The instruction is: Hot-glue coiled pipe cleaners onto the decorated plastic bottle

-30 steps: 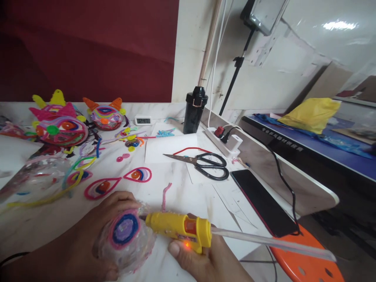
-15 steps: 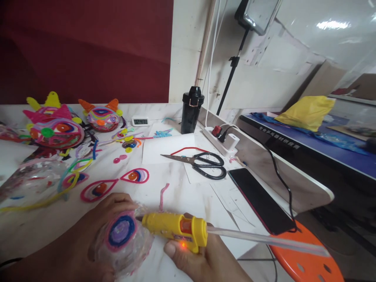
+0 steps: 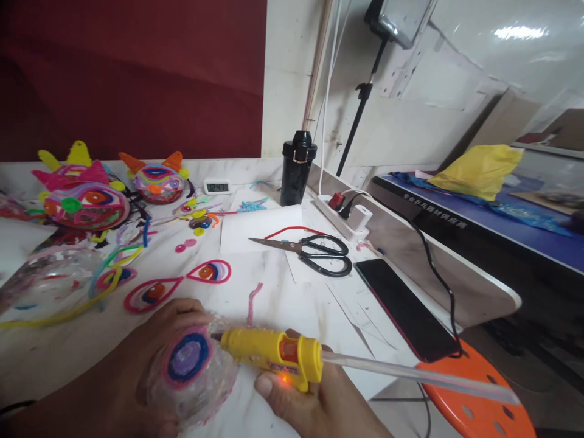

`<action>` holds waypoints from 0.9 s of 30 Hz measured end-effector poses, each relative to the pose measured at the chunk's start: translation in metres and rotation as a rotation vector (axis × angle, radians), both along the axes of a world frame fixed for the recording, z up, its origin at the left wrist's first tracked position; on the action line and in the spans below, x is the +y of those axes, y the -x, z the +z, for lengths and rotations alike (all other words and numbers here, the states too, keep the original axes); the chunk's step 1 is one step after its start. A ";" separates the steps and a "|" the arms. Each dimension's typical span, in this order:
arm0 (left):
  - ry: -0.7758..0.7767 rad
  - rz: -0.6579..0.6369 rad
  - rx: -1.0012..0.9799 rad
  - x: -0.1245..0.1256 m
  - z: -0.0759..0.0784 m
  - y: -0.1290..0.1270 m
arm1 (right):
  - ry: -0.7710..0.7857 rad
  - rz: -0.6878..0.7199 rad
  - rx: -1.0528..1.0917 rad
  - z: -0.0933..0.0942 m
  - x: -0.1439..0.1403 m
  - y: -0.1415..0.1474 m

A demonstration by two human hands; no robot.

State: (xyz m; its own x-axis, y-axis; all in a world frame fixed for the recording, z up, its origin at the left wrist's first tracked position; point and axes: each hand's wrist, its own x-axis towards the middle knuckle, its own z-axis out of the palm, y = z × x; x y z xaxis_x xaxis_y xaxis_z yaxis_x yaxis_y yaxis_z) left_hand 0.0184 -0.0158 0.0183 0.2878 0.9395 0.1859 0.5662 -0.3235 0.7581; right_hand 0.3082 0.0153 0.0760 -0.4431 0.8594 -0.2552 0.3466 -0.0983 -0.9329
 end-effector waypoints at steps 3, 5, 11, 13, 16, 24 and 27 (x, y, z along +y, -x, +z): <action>-0.024 0.000 0.006 0.000 -0.003 0.001 | 0.025 0.005 0.052 0.002 0.001 0.003; -0.013 -0.005 0.006 -0.001 -0.004 0.001 | 0.021 -0.011 0.079 0.003 0.001 0.006; 0.066 -0.018 -0.025 0.000 -0.003 0.002 | 0.012 -0.051 0.048 0.002 0.002 0.008; 0.078 -0.019 -0.019 0.000 -0.002 0.001 | 0.010 -0.038 0.036 0.000 0.003 0.008; 0.076 0.015 -0.003 -0.001 -0.002 0.000 | -0.015 -0.007 0.047 0.001 0.004 0.008; 0.093 0.204 0.005 -0.010 -0.028 0.002 | 0.048 0.076 0.205 0.003 0.010 0.013; 0.037 0.237 0.061 -0.007 -0.042 0.007 | 0.094 0.087 0.331 0.004 0.012 0.015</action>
